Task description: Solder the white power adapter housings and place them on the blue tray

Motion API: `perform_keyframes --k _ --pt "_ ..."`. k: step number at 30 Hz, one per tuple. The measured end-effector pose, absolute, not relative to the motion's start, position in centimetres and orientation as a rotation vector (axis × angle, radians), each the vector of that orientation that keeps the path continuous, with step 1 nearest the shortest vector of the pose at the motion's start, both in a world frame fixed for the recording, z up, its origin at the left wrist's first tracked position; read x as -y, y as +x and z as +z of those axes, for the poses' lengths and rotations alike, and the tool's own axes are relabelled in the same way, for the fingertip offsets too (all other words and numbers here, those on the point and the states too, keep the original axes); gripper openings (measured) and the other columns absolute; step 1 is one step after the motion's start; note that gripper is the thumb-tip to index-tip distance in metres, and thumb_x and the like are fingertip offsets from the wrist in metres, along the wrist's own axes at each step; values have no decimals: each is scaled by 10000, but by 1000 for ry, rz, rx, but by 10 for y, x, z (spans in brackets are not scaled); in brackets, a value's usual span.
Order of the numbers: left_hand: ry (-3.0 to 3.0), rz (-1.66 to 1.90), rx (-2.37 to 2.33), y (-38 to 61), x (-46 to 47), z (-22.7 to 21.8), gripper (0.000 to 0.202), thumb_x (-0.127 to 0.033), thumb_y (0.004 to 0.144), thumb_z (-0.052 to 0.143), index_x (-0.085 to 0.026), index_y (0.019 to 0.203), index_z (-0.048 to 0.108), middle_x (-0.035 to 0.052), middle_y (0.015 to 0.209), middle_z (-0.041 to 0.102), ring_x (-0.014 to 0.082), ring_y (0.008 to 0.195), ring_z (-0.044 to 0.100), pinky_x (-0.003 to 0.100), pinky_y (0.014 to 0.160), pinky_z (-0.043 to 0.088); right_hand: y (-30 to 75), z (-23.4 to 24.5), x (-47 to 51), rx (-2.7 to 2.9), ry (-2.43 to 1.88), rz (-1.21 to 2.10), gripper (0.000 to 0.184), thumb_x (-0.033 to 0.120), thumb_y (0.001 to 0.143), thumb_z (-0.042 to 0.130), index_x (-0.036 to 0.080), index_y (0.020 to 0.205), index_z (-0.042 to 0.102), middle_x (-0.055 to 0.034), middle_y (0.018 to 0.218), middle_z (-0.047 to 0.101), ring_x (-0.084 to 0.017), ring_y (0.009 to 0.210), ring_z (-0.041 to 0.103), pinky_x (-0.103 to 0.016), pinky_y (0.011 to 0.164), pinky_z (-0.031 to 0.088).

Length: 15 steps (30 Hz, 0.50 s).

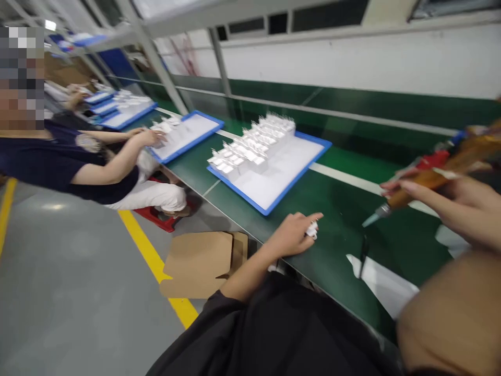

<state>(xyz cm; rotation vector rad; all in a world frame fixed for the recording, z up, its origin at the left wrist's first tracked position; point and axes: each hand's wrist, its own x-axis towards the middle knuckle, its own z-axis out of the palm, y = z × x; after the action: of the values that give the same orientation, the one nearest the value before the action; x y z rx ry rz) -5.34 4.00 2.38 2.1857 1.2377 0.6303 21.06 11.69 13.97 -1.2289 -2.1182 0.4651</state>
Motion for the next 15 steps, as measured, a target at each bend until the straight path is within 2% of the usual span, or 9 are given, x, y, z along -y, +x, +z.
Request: perform_keyframes --k 2,3,5,6,9,11,13,15 --pt "2241 570 -1228 -59 -37 32 664 -261 866 476 -170 1501 305 87 1254 633 252 1089 509 419 1003 380 211 152 -110 2018 -1304 621 488 567 813 552 117 841 736 -79 864 755 -101 773 714 -170 677 539" --pt "2247 556 -1223 -62 -37 34 653 -284 907 447 -180 1521 251 84 1290 614 247 1111 496 425 1013 370 213 156 -109 1986 -1377 656 481 521 825 544 89 931 727 -73 886 754 -96 816 711 -172 724 529" --pt "2247 572 -1223 -66 -40 35 589 -293 965 386 -178 1522 236 85 1313 602 227 1131 485 416 1025 373 217 159 -110 1969 -1532 669 498 495 807 528 78 1010 712 -28 928 744 -86 899 695 -151 717 484" --pt "2241 589 -1228 -68 -42 34 549 -297 978 380 -173 1504 278 87 1301 610 215 1130 491 397 1017 389 219 159 -112 1982 -1579 645 515 496 813 495 85 1047 700 -12 954 736 -79 973 676 -148 751 466" --pt "2211 648 -1281 -68 -41 32 412 -321 963 465 -182 1350 492 89 1205 653 181 1073 558 317 932 464 225 158 -113 2026 -1681 604 623 554 785 378 57 962 709 28 938 714 -134 1010 658 -213 743 437" --pt "2192 709 -1359 -66 -38 30 318 -338 930 540 -198 1213 582 73 1111 680 160 975 614 277 858 494 227 157 -112 1989 -1687 589 515 528 831 433 117 987 701 23 943 725 -138 954 679 -252 760 464" --pt "2182 779 -1427 -64 -37 28 260 -338 904 585 -204 1126 605 55 1050 695 140 876 640 256 806 505 228 156 -110 1931 -1658 578 332 462 869 529 207 1025 673 5 944 740 -132 885 689 -286 782 508" --pt "2176 827 -1456 -62 -37 25 235 -337 890 607 -207 1085 602 46 1034 704 139 853 650 252 787 508 228 155 -109 1895 -1637 582 243 438 872 565 252 1000 653 -7 959 741 -156 859 680 -319 772 530"
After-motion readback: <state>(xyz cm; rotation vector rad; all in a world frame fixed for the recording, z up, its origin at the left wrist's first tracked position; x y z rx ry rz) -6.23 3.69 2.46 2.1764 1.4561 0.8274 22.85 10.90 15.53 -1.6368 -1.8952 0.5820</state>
